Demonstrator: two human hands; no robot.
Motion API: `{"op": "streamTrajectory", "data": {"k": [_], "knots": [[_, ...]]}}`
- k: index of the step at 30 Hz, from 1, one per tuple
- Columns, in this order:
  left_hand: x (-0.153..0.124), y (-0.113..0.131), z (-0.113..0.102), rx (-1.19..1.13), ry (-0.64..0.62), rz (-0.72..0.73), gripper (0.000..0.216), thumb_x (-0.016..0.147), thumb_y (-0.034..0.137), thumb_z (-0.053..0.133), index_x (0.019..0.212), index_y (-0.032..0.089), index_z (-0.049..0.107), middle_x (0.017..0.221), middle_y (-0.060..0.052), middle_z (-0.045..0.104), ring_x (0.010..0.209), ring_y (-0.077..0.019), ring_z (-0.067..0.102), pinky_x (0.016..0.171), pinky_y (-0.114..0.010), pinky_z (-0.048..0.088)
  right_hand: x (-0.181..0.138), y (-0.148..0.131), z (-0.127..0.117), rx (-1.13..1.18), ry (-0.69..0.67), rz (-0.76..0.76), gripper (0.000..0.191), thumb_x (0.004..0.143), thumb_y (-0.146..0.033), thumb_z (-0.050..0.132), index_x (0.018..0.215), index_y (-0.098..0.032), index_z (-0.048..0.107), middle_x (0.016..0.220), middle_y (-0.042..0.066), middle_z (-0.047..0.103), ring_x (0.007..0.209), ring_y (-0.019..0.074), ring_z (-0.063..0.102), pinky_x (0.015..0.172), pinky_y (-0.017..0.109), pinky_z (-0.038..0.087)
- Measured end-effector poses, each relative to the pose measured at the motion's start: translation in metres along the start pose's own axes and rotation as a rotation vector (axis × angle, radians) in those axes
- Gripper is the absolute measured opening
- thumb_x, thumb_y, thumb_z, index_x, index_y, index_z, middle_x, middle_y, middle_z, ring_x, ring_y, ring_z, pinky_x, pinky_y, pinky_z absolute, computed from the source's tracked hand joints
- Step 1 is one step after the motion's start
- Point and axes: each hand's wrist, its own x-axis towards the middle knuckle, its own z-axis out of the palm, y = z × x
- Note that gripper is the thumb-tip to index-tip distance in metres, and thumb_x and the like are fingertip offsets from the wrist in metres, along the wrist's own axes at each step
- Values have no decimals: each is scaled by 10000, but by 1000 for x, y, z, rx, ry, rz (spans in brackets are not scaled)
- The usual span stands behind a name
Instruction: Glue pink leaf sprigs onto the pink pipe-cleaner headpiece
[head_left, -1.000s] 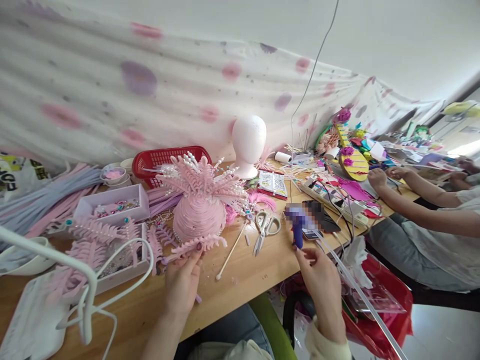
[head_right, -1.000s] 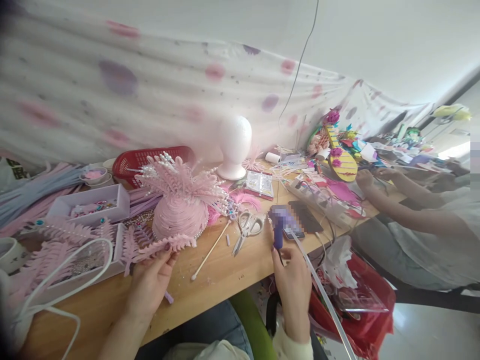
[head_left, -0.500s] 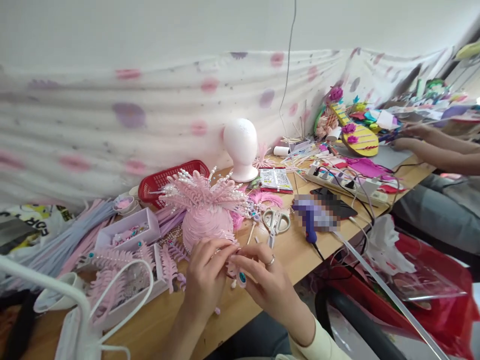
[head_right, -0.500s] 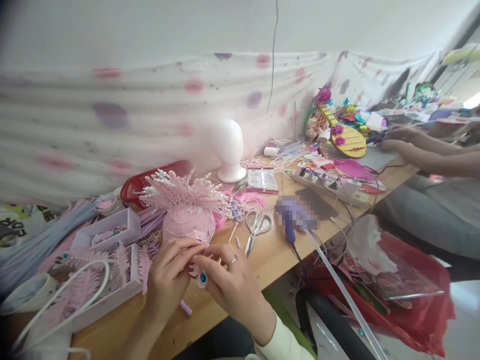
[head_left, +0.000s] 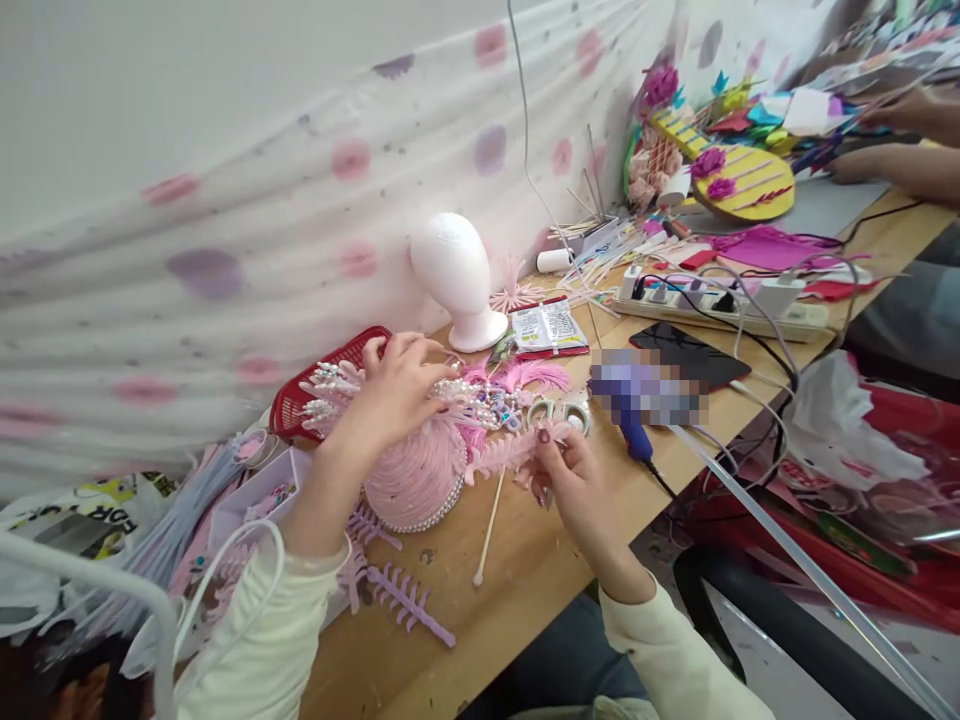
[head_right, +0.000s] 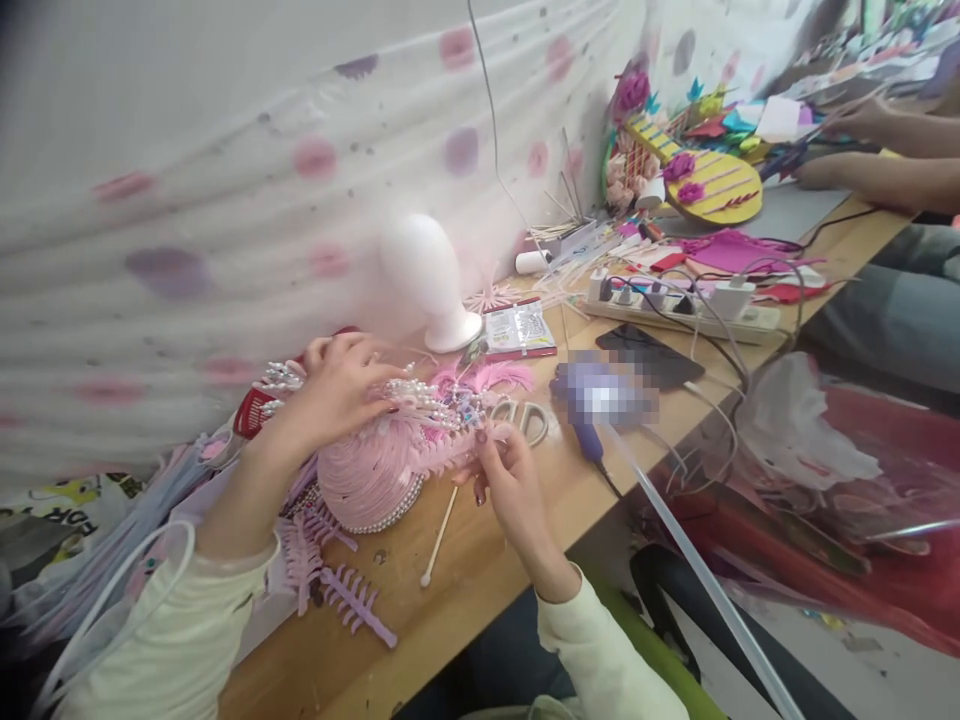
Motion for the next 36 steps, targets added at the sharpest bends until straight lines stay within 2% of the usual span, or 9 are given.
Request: {"op": "streamTrajectory", "data": {"k": [3, 6, 10, 15, 21, 36], "knots": [[20, -6, 2, 114, -169, 56, 160, 820, 189, 708, 940, 272, 773, 1084, -71, 716, 1210, -345, 486, 1085, -609, 154, 11, 5, 8, 54, -65, 48, 432, 753, -536, 774, 837, -247, 464, 651, -54, 605, 506, 117, 592, 382, 187, 435], [30, -12, -1, 143, -236, 40, 129, 826, 207, 697, 902, 276, 775, 997, -64, 743, 1078, -321, 566, 1042, -584, 204, 25, 8, 15, 16, -70, -42, 406, 754, -458, 780, 804, -252, 434, 679, -63, 569, 527, 105, 563, 410, 192, 441], [32, -21, -5, 122, -228, 12, 130, 828, 222, 678, 910, 271, 766, 1027, -56, 749, 1072, -311, 588, 1011, -545, 217, 49, 14, 25, -97, -91, -212, 248, 796, -336, 714, 846, -248, 488, 802, -28, 589, 665, 129, 596, 524, 227, 479], [33, -21, -8, 76, -235, -5, 155, 822, 206, 653, 925, 259, 756, 1033, -54, 762, 1078, -299, 598, 980, -496, 229, 67, 18, 39, -236, -178, -251, 165, 830, -253, 633, 967, -251, 541, 878, -7, 637, 796, 167, 629, 685, 286, 515], [36, -20, -10, 63, -267, -1, 168, 840, 193, 623, 921, 248, 759, 1032, -57, 774, 1065, -294, 627, 959, -463, 238, 66, 16, 54, -364, -149, -287, 118, 828, -221, 582, 935, -240, 538, 857, 3, 664, 775, 186, 643, 700, 299, 476], [42, -24, -10, 103, -296, -8, 215, 880, 297, 585, 960, 257, 780, 1020, -50, 785, 989, -269, 650, 915, -421, 255, 73, 12, 63, -563, -235, -327, 113, 854, -176, 510, 942, -240, 539, 855, 18, 683, 793, 211, 648, 716, 296, 450]]}}
